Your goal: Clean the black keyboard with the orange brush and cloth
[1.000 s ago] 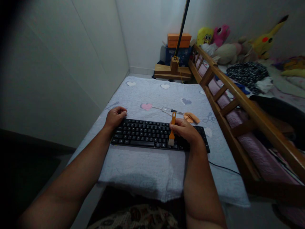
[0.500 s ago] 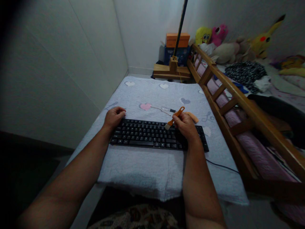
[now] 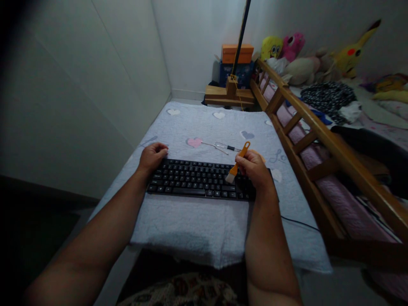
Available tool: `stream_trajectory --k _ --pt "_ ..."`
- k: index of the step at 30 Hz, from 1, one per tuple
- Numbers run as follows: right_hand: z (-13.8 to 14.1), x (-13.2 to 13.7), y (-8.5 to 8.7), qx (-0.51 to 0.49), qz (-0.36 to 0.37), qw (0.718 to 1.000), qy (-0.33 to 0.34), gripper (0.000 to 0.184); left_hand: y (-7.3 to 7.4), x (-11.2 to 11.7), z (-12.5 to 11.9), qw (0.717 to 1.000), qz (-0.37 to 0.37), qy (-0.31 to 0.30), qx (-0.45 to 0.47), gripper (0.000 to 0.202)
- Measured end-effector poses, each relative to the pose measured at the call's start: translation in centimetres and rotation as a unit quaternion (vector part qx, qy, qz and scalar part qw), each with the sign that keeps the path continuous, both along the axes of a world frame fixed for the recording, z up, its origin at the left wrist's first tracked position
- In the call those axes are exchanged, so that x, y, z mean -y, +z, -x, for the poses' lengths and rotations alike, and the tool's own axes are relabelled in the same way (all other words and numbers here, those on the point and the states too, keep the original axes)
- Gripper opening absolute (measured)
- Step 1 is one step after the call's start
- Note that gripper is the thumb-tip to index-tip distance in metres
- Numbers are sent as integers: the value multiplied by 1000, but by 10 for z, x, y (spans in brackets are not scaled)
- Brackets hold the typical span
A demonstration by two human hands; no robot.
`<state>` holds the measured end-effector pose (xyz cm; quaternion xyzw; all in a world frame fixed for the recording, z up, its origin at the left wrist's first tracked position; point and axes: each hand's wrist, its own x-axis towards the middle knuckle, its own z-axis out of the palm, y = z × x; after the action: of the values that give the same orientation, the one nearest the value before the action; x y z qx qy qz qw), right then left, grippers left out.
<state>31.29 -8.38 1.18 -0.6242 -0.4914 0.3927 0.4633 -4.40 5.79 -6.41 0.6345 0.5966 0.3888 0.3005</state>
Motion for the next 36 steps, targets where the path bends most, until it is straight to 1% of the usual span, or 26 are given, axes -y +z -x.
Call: stream_trajectory --k 6,9,11,13,17,21,27,32,36 --pt "-1 6 11 24 28 998 57 34 0 0 0 1000 4 3 -2 18" --pt "-2 11 14 28 52 991 118 37 2 0 -1 1000 4 4 -4 17" --pt "-1 13 14 23 81 982 167 39 4 1 -2 1000 5 5 -1 17" --pt "1 15 11 19 106 974 200 40 5 2 -2 1000 6 4 1 17" --pt "2 14 3 15 118 970 214 38 4 2 -1 1000 2 6 -2 18" --pt "1 11 -2 14 100 976 193 38 3 2 0 1000 -2 3 -1 20" --pt "-2 6 -13 25 41 995 87 34 9 5 -2 1000 6 7 3 18" --pt "-5 0 -22 35 3 999 29 35 9 4 -2 1000 7 10 -1 18" --pt "-5 -3 -25 34 -44 998 -19 38 6 2 -1 1000 12 7 -2 19"
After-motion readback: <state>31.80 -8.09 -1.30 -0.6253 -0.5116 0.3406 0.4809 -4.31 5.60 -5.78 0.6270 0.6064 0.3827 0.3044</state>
